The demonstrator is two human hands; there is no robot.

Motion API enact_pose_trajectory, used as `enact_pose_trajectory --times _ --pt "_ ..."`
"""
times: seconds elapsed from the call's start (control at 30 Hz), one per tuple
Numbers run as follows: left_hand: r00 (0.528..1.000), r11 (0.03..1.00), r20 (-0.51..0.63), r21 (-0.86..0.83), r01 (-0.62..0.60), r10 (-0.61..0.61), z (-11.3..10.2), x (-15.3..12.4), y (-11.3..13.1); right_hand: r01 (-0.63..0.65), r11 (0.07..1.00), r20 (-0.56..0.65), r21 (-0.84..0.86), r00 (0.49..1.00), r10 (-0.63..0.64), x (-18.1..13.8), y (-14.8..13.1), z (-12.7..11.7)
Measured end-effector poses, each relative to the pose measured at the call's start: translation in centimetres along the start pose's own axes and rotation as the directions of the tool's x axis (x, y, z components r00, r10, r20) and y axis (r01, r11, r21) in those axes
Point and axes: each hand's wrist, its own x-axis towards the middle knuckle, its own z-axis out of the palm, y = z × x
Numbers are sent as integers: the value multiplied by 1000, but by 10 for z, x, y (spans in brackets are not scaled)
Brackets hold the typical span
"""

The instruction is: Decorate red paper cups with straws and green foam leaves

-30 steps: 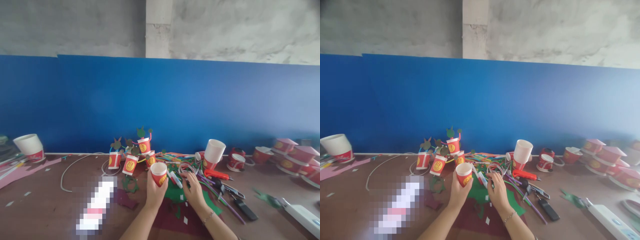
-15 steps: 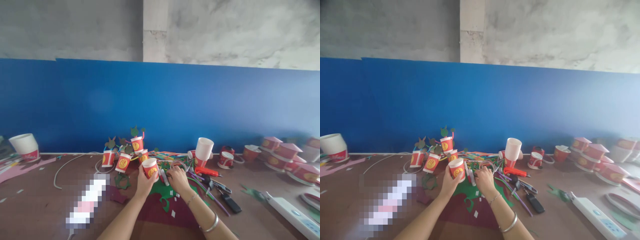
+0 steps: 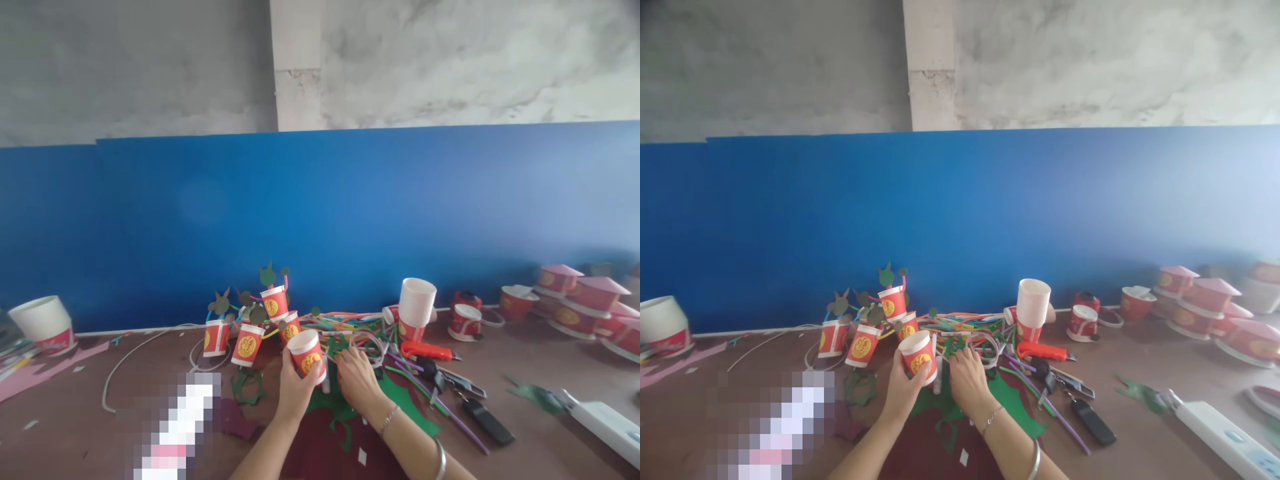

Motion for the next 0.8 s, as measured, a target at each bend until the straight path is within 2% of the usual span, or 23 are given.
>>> enact_pose_trajectory --times 0.1,0.27,0.4,0.53,0.63,0.73,0.8 --pt "1000 1000 14 11 -12 12 -1 0 0 -5 999 -64 46 998 8 -2 -3 -4" --pt "999 999 -11 30 -33 33 -4 0 -1 -75 988 -166 138 981 98 -6 -2 -10" --pt "993 991 -52 85 -102 107 -5 1 -8 -72 966 -228 248 965 130 -5 3 -5" --pt "985 983 -64 101 -151 157 -2 1 -13 -94 950 -239 299 956 170 -3 9 1" --pt "982 981 -68 93 -170 177 0 0 -12 -130 904 -270 407 929 255 0 17 4" --pt "987 982 4 102 -159 159 0 -3 -5 -165 806 -272 568 887 373 6 29 2" --pt "977 972 110 126 -197 183 0 -6 -1 -190 792 -228 581 896 382 9 36 -3"
